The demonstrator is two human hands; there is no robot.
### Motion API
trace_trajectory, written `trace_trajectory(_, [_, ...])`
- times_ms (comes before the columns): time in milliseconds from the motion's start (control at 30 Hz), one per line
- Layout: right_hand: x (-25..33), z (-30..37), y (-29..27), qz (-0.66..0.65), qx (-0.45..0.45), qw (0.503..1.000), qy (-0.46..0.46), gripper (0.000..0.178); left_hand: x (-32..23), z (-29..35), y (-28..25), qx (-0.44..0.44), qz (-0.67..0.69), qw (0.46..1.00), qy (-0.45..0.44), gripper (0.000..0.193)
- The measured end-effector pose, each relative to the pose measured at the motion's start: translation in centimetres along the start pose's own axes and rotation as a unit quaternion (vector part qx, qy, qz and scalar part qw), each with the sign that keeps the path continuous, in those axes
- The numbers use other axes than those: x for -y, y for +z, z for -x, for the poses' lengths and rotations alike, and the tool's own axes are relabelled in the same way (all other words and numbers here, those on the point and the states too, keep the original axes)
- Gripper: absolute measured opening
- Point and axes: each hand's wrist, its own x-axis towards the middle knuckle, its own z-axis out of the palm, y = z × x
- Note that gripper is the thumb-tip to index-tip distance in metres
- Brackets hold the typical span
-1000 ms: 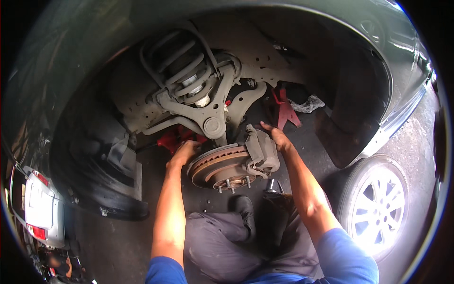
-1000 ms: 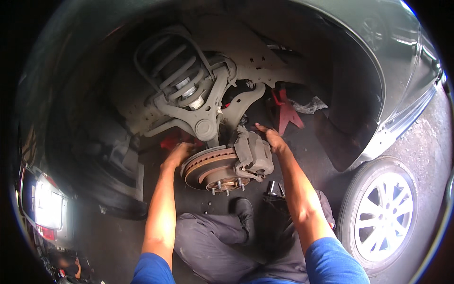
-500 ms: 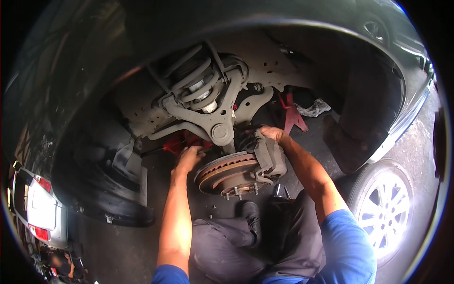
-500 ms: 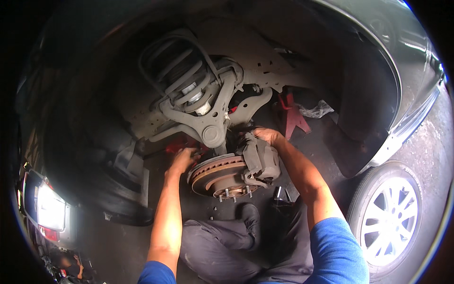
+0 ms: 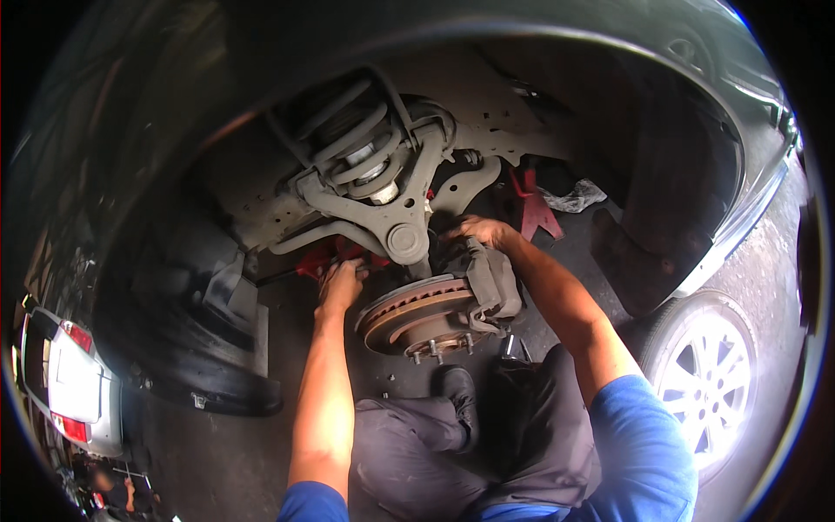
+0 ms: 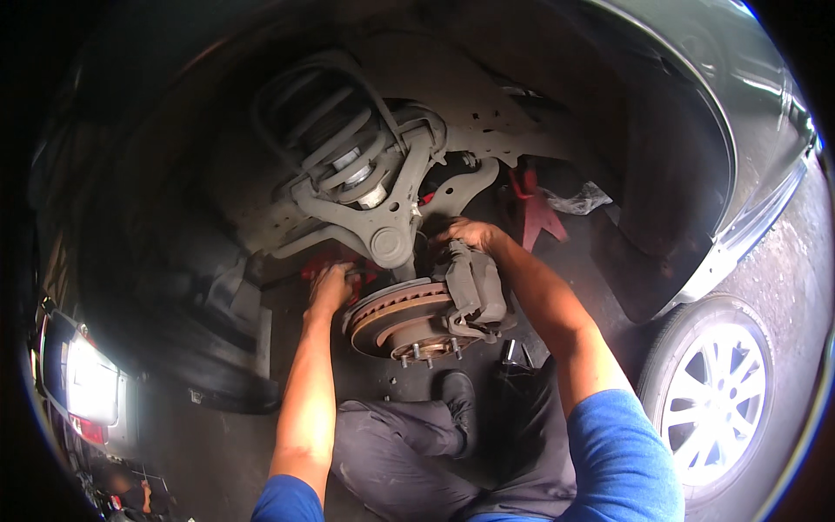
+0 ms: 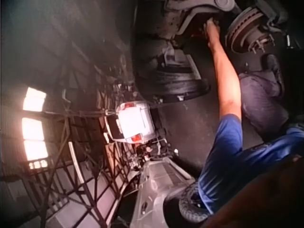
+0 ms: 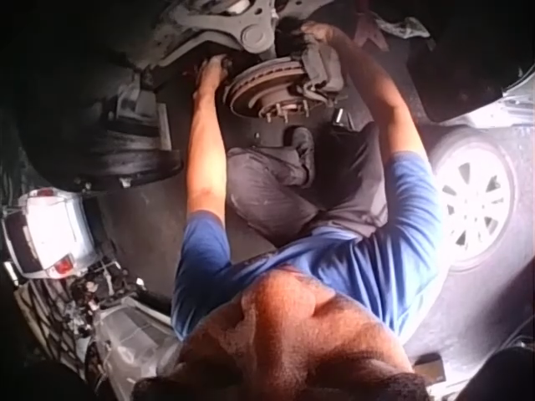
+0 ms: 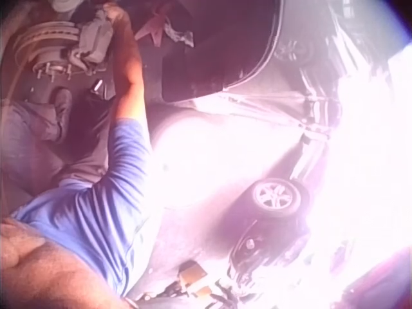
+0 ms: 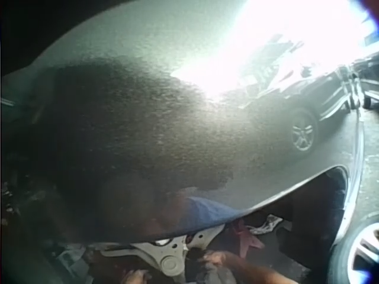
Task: The recorder is working on the brake assembly and suspension components of a vehicle.
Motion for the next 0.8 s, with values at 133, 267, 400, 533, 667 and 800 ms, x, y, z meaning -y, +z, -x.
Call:
trace_trajectory(133, [0.4,0.6,0.5,-0.087,-0.022,0.996,0.024,0.055,0.0,0.4,-1.7,-0.022,0.012,1.0,-0.002,0.036])
trace_trajectory(267, [-0.3,-0.1,1.5,-0.023,-0.013,1.0,-0.006,0.063,0.9,1.0,-3.5,-0.035,-0.007,0.999,0.014,0.03])
trace_trajectory(400, [-3.4,1.3,1.5,-0.133,-0.054,0.988,-0.049,0.053,1.5,0.7,-2.8,-0.083,0.056,0.995,0.011,0.026])
trace_trajectory(533, [-2.7,0.3,2.2,-0.106,-0.073,0.989,-0.072,0.072,4.8,1.1,-4.2,0.082,0.205,0.975,-0.021,0.029])
trace_trajectory(667, [-2.8,-0.5,3.0,-0.125,-0.056,0.99,-0.036,0.105,5.9,2.8,-5.2,0.233,0.377,0.894,-0.067,0.037])
trace_trajectory(800, [-8.6,2.7,1.2,-0.062,-0.086,0.99,-0.097,0.104,4.3,1.9,-4.7,0.272,0.462,0.843,-0.04,0.047])
